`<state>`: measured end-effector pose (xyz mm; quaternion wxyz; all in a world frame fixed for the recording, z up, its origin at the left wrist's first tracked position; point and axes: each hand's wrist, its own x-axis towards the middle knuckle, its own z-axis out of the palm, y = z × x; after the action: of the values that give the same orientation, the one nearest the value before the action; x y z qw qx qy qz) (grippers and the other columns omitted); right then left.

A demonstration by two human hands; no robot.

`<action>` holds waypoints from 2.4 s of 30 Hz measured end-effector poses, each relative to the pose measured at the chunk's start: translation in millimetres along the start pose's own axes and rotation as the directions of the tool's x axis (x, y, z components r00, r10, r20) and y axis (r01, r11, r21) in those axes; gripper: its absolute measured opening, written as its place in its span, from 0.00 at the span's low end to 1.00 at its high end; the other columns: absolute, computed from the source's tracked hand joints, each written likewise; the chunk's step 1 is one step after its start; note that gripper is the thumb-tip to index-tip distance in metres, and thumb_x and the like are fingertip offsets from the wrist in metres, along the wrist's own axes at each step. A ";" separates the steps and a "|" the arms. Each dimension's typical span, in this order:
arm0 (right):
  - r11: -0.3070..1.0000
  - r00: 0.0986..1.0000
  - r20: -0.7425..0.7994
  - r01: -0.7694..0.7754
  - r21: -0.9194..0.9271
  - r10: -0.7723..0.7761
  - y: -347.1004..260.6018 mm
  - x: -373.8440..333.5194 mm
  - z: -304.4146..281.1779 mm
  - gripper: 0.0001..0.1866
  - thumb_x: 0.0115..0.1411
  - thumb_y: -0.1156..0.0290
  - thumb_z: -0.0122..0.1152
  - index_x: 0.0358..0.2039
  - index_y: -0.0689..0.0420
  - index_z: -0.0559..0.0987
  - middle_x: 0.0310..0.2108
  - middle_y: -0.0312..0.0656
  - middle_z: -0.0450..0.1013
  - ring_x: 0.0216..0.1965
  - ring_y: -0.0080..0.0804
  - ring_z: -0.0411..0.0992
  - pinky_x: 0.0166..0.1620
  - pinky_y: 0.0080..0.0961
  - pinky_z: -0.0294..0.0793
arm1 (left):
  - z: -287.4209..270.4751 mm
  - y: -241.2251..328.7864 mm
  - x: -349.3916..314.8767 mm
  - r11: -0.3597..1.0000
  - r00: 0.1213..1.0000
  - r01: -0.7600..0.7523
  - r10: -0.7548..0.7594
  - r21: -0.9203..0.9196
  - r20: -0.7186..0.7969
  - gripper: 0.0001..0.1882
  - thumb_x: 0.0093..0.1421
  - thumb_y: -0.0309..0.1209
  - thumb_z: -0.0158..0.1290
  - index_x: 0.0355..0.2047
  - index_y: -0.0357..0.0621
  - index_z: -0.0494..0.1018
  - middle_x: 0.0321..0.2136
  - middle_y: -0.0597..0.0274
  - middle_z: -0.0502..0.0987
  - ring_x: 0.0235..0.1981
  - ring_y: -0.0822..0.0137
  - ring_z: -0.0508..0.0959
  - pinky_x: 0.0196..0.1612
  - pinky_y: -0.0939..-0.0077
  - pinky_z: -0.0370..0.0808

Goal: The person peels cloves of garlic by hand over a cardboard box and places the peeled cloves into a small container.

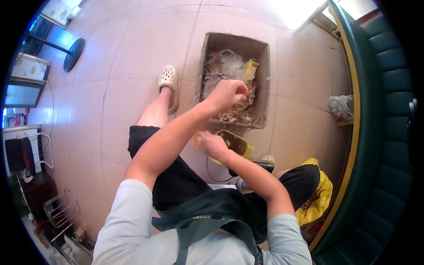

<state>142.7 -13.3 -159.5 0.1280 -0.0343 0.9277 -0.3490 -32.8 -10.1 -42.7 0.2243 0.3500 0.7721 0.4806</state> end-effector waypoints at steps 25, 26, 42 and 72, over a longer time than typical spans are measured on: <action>0.925 0.946 -0.324 -0.097 -0.367 -0.030 41.7 -14.4 -188.8 0.36 0.64 0.69 0.56 0.73 0.53 0.61 0.32 0.49 0.79 0.31 0.47 0.81 0.35 0.43 0.81 | -21.4 10.9 -1.2 0.892 0.961 0.243 -0.170 -0.381 0.217 0.32 0.60 0.10 0.38 0.65 0.37 0.66 0.56 0.46 0.77 0.60 0.58 0.78 0.62 0.65 0.77; 0.933 0.943 -0.330 -0.086 -0.348 -0.036 41.0 -13.7 -188.9 0.36 0.64 0.69 0.56 0.73 0.54 0.62 0.32 0.49 0.79 0.31 0.47 0.81 0.35 0.43 0.82 | -21.4 15.4 -1.6 0.893 0.962 0.242 -0.170 -0.379 0.215 0.32 0.60 0.10 0.38 0.65 0.37 0.66 0.56 0.46 0.77 0.60 0.58 0.78 0.61 0.65 0.77; 0.893 0.933 -0.350 -0.086 -0.442 -0.083 54.5 -18.0 -190.2 0.28 0.62 0.72 0.56 0.65 0.54 0.72 0.31 0.46 0.78 0.31 0.42 0.82 0.34 0.37 0.81 | -25.4 20.0 -0.3 0.901 0.966 0.229 -0.164 -0.368 0.200 0.32 0.58 0.10 0.36 0.64 0.35 0.67 0.54 0.44 0.80 0.57 0.58 0.80 0.60 0.64 0.79; 0.046 0.948 0.118 -0.138 0.989 0.294 39.0 -32.9 -242.8 0.30 0.66 0.75 0.58 0.68 0.64 0.66 0.25 0.29 0.67 0.18 0.13 0.57 0.20 0.13 0.55 | 5.6 26.4 -0.4 0.960 0.971 -0.132 0.175 0.247 -0.162 0.07 0.58 0.22 0.63 0.38 0.41 0.81 0.32 0.57 0.78 0.31 0.63 0.81 0.37 0.71 0.79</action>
<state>112.0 176.2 -2.3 0.1139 0.2206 0.4458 -0.8600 -20.2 0.6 -21.4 0.0719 0.3876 0.8111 0.4322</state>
